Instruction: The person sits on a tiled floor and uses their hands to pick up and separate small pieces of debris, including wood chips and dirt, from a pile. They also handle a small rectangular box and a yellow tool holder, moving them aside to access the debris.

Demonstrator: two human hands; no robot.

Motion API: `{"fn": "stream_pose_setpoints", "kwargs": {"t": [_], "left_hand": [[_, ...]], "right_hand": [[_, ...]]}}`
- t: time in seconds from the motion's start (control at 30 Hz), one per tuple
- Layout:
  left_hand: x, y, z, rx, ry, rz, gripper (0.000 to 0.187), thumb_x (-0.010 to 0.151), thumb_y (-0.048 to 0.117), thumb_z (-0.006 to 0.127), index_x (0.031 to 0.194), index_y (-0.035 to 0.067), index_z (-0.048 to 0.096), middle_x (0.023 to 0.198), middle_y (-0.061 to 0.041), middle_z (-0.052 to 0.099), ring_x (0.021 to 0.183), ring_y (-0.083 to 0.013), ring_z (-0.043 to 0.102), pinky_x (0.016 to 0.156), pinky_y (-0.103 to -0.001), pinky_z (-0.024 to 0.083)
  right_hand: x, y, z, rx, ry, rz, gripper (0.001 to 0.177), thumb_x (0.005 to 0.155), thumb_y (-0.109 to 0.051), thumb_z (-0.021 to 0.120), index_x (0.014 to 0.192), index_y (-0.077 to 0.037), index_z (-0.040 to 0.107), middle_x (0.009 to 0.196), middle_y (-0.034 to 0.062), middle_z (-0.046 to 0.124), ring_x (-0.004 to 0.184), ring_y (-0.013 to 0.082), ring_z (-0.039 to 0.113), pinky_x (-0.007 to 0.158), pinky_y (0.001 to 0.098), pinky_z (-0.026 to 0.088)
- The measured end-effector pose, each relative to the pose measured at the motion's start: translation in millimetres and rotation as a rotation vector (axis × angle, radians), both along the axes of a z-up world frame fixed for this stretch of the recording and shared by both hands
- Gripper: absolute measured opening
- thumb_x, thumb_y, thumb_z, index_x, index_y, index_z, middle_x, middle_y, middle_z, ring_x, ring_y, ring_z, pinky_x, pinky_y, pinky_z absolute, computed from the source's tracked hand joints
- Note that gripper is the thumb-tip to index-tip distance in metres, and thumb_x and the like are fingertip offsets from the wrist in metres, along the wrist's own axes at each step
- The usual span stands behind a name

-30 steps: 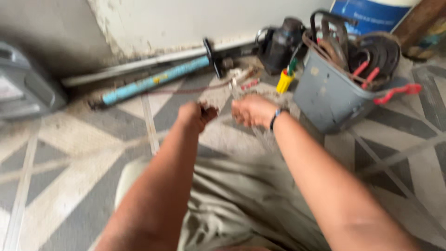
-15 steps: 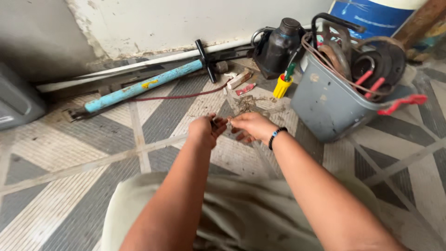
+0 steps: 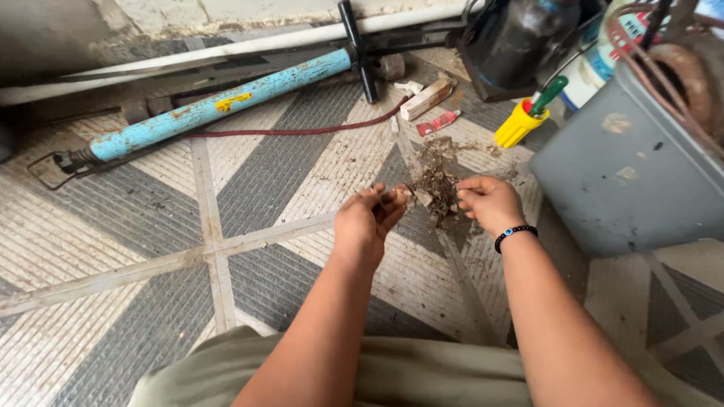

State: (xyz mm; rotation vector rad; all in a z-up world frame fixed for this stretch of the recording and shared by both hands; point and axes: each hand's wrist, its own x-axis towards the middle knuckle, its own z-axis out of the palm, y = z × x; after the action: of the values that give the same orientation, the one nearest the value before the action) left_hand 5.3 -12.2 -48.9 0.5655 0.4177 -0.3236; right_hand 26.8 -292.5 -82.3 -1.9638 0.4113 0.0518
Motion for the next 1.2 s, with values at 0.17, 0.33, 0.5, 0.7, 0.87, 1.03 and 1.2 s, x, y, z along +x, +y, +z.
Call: {"fn": "stream_pose_setpoints", "kwargs": {"t": [0.17,0.33,0.5,0.7,0.87,1.03,1.2], "left_hand": [[-9.0,-3.8,2.6,0.071,0.066,-0.012,0.015,0.1,0.007,0.049,0.108,-0.002,0.059,0.096,-0.017,0.069,0.089,-0.0304,0.073,0.08,-0.042,0.063],[-12.0,-2.3,13.0,0.09,0.151,-0.035,0.034,0.103,0.026,0.047,0.115,-0.003,0.06,0.099,-0.018,0.067,0.094,-0.0326,0.072,0.086,-0.043,0.061],[-12.6,2.1,9.1,0.055,0.206,-0.041,0.06,0.104,0.05,0.037,0.114,-0.004,0.06,0.099,-0.022,0.067,0.094,-0.0359,0.069,0.089,-0.048,0.057],[-12.8,6.1,2.8,0.021,0.251,-0.052,0.072,0.102,0.06,0.029,0.112,-0.004,0.059,0.1,-0.024,0.066,0.093,-0.0373,0.068,0.089,-0.05,0.056],[-11.0,8.7,2.2,0.046,0.286,-0.077,0.071,0.102,0.06,0.029,0.112,-0.004,0.06,0.101,-0.023,0.066,0.093,-0.0372,0.069,0.088,-0.048,0.057],[-12.8,10.6,6.5,0.014,0.294,-0.083,0.061,0.106,0.053,0.027,0.104,-0.001,0.056,0.095,-0.023,0.066,0.086,-0.0338,0.066,0.081,-0.046,0.058],[-11.9,14.7,4.0,0.051,0.277,-0.071,0.051,0.107,0.045,0.032,0.098,0.001,0.056,0.087,-0.02,0.065,0.078,-0.0316,0.068,0.074,-0.043,0.057]], "right_hand": [[1.1,1.1,-41.3,-0.533,-0.013,0.058,0.017,0.088,-0.015,0.076,0.105,-0.011,0.08,0.101,0.0048,0.081,0.09,0.0164,0.076,0.084,0.0316,0.058],[-14.0,44.4,-36.8,-0.771,0.129,0.077,0.023,0.081,-0.025,0.083,0.101,-0.016,0.076,0.102,0.0057,0.077,0.096,0.0264,0.073,0.087,0.0425,0.055],[-16.8,58.8,-32.4,-0.897,0.049,0.093,0.02,0.077,-0.028,0.086,0.09,-0.015,0.079,0.104,0.0096,0.073,0.098,0.0314,0.069,0.086,0.0449,0.055],[-9.6,53.5,-35.8,-0.68,0.071,0.082,0.03,0.077,-0.025,0.083,0.102,-0.012,0.075,0.099,0.0093,0.077,0.093,0.0277,0.073,0.085,0.0412,0.058],[11.6,68.7,12.6,-0.063,0.136,0.181,0.02,0.088,-0.016,0.076,0.103,-0.004,0.079,0.094,0.0075,0.078,0.082,0.0166,0.073,0.071,0.0309,0.057],[-4.9,120.4,78.3,0.176,0.148,0.385,0.02,0.091,-0.009,0.071,0.109,-0.005,0.075,0.091,0.0033,0.076,0.075,0.0116,0.069,0.061,0.0257,0.054],[2.3,97.4,74.5,-0.076,0.021,0.151,0.024,0.09,-0.015,0.072,0.113,-0.011,0.075,0.097,0.0025,0.077,0.076,0.0128,0.069,0.063,0.0262,0.055]]}}
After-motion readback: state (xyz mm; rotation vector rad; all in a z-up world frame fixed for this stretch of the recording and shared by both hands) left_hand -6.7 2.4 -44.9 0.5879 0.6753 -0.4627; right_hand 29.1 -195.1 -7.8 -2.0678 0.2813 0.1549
